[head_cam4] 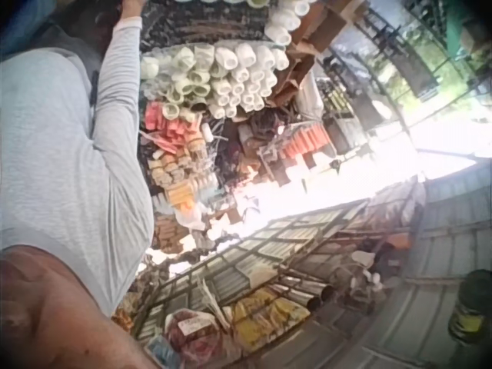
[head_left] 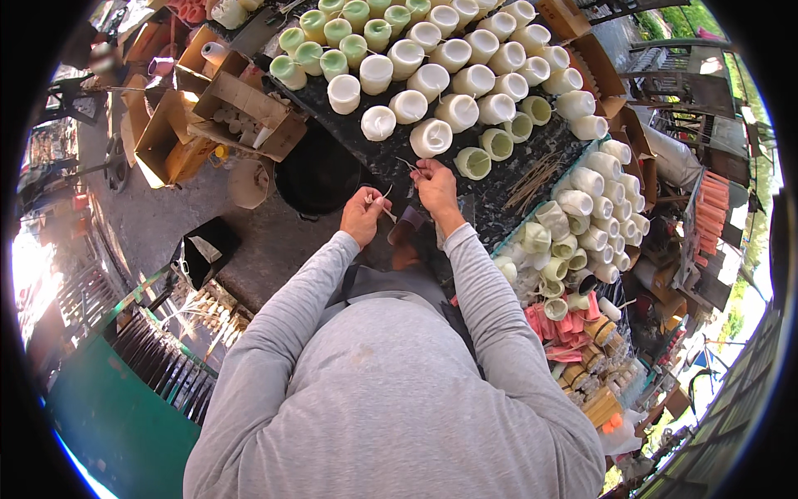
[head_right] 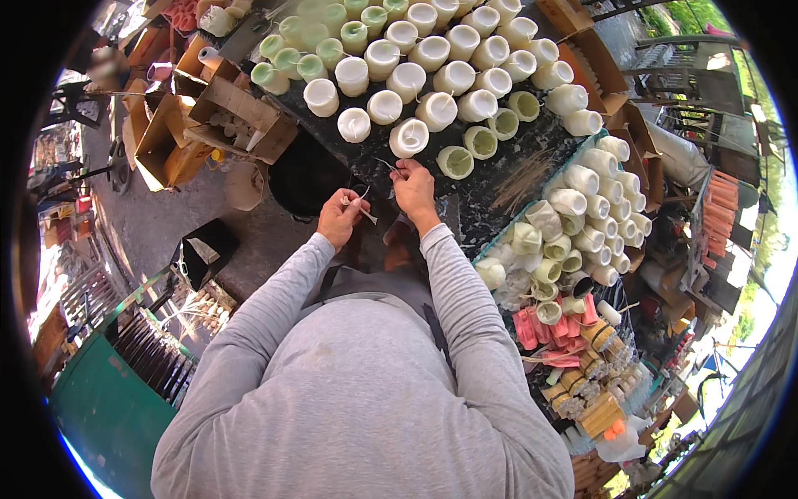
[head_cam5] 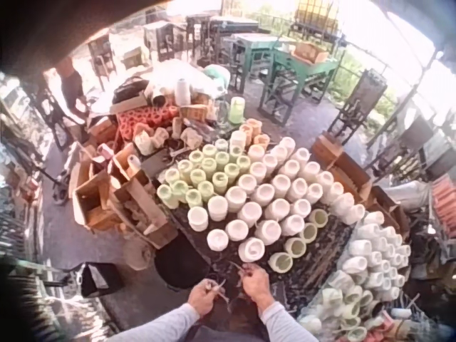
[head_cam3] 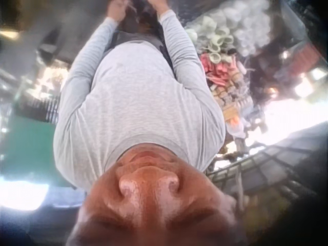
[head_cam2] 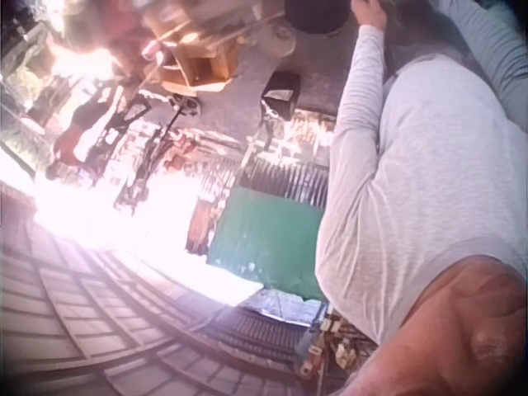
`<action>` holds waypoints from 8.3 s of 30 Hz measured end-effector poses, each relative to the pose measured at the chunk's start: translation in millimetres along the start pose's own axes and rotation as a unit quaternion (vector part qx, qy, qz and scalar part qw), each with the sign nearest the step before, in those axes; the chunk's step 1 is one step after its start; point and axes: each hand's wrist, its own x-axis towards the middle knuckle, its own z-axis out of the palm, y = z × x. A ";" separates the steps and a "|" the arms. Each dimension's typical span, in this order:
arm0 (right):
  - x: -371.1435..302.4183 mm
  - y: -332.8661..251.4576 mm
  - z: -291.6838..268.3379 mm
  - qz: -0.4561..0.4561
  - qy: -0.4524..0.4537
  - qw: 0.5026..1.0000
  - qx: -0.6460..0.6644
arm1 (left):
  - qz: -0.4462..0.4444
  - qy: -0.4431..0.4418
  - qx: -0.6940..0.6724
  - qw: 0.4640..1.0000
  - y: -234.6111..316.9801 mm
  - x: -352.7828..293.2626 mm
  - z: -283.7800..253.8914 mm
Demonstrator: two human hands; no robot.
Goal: The person inserts wicks into small cylindrical wax cups, folds the rim to secure them, and places the finished candles on a tray. They also dip wicks into a bucket and arrange them on the table.
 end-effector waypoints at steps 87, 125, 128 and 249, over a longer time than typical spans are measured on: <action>-123.6 -39.6 -34.9 -0.027 -0.132 0.735 0.665 | -0.030 0.117 -0.245 0.962 53.0 -50.2 18.1; -110.3 -72.8 2.3 0.072 -0.190 0.914 0.351 | 0.005 -0.049 0.007 0.999 84.8 -46.6 -11.1; -108.9 -68.8 5.2 0.062 -0.203 0.879 0.427 | -0.018 -0.055 -0.080 0.995 85.1 -46.5 -6.3; -161.0 7.6 -152.2 -0.085 0.107 0.825 0.548 | 0.127 -0.241 -0.075 0.959 122.4 -16.2 82.2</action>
